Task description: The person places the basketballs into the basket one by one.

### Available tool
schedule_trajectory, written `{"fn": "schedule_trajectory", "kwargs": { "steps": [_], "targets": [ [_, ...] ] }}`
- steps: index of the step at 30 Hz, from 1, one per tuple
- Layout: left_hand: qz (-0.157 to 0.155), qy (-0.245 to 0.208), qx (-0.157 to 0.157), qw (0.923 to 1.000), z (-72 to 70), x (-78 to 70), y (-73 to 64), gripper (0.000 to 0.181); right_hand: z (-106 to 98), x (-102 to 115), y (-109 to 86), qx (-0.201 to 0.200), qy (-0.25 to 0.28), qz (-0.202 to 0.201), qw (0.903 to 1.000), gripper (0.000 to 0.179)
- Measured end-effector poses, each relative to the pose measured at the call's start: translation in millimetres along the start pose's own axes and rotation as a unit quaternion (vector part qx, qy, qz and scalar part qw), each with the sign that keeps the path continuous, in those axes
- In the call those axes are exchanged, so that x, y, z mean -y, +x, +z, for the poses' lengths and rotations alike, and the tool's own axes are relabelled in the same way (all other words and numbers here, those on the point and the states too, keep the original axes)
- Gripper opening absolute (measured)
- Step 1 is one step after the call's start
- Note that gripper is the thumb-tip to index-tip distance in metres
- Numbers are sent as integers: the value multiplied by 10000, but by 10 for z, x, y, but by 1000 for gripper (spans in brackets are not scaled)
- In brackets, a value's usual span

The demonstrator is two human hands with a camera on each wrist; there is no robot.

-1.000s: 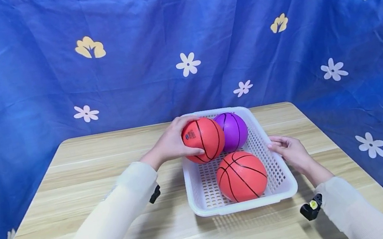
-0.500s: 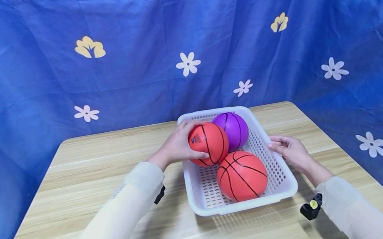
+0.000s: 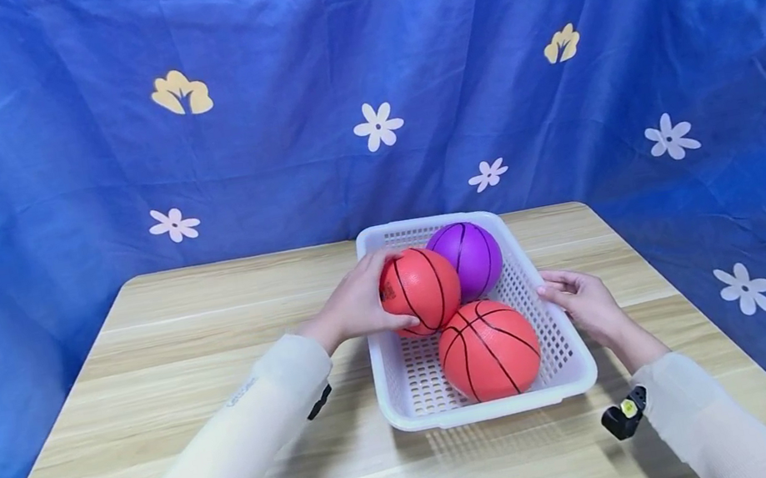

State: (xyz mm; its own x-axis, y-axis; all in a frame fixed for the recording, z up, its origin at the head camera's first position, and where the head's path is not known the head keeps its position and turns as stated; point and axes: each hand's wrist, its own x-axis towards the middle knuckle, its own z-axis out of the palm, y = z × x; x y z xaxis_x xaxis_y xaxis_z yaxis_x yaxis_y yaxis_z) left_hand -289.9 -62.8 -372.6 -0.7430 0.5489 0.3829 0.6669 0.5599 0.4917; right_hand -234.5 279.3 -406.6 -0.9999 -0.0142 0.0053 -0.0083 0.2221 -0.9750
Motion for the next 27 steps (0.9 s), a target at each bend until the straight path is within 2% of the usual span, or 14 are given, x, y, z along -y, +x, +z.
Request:
{"fn": "schedule_trajectory", "kwargs": {
  "steps": [5, 9, 14, 16, 17, 18, 21, 23, 24, 27],
  "targets": [
    [137, 276, 24, 9995, 29, 53, -53, 95, -8, -14, 7, -3, 89, -3, 10000, 50],
    [38, 346, 19, 9994, 30, 70, -90, 99, -16, -7, 11, 23, 71, 59, 10000, 51],
    [-111, 323, -51, 9994, -35, 58, -109, 105, -36, 7, 20, 125, 20, 139, 9998, 51],
    [-207, 294, -67, 9993, -80, 57, -119, 106, -74, -62, 64, 182, -87, 121, 9997, 51],
    [-261, 274, -71, 9993, -103, 61, -125, 106, -146, -224, 159, 327, -54, 2, 9995, 49],
    [-337, 263, -70, 9991, -128, 64, -132, 107, -155, -219, 162, 373, -212, -1, 9991, 49],
    [-565, 215, -25, 9982, -210, 84, -155, 108, -184, -160, 168, 516, -651, 22, 9965, 51],
    [-765, 270, 33, 9967, -272, 94, -170, 109, -177, -22, 137, 656, -952, 113, 9932, 54],
    [-878, 287, 71, 9957, -306, 97, -180, 110, -124, 181, 53, 621, -1204, 270, 9904, 57],
    [-1157, 310, 187, 9926, -423, 96, -210, 109, -143, 309, 80, 751, -1469, 369, 9856, 59]
  ]
}}
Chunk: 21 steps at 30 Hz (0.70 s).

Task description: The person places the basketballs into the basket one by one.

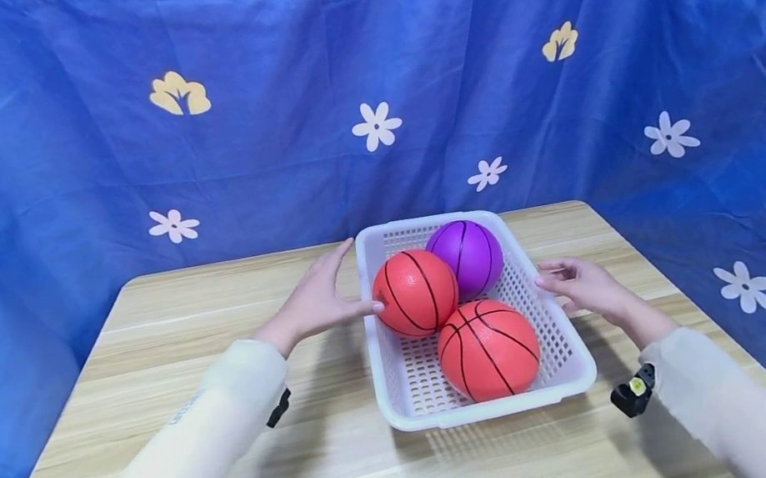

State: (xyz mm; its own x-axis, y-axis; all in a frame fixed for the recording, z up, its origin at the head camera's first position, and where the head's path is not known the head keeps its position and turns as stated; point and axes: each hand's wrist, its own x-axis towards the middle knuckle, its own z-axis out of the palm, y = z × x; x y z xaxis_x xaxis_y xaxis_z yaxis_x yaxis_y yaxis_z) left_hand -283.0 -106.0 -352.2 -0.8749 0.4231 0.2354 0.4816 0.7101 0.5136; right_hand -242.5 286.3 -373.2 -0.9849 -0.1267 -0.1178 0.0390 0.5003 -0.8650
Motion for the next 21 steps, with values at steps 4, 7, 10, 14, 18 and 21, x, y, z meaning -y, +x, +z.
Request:
{"fn": "schedule_trajectory", "kwargs": {
  "steps": [4, 7, 10, 14, 18, 21],
  "targets": [
    [-308, 132, 173, 9993, -175, 33, -62, 109, -58, 164, 42, -17, -358, -2, 9994, 60],
    [-500, 284, 289, 9979, -317, 61, -123, 109, -77, 285, 79, -124, -671, -127, 9976, 61],
    [-655, 450, 297, 9964, -465, 95, -195, 107, -69, 405, 119, -219, -914, -285, 9952, 65],
    [-855, 619, 209, 9942, -655, 128, -302, 105, -36, 569, 171, -274, -1208, -505, 9910, 70],
    [-1081, 812, 208, 9906, -804, 146, -418, 106, 8, 732, 191, -388, -1601, -734, 9836, 69],
    [-1267, 920, 235, 9874, -885, 154, -497, 107, 51, 832, 185, -473, -1790, -879, 9788, 71]
  ]
}}
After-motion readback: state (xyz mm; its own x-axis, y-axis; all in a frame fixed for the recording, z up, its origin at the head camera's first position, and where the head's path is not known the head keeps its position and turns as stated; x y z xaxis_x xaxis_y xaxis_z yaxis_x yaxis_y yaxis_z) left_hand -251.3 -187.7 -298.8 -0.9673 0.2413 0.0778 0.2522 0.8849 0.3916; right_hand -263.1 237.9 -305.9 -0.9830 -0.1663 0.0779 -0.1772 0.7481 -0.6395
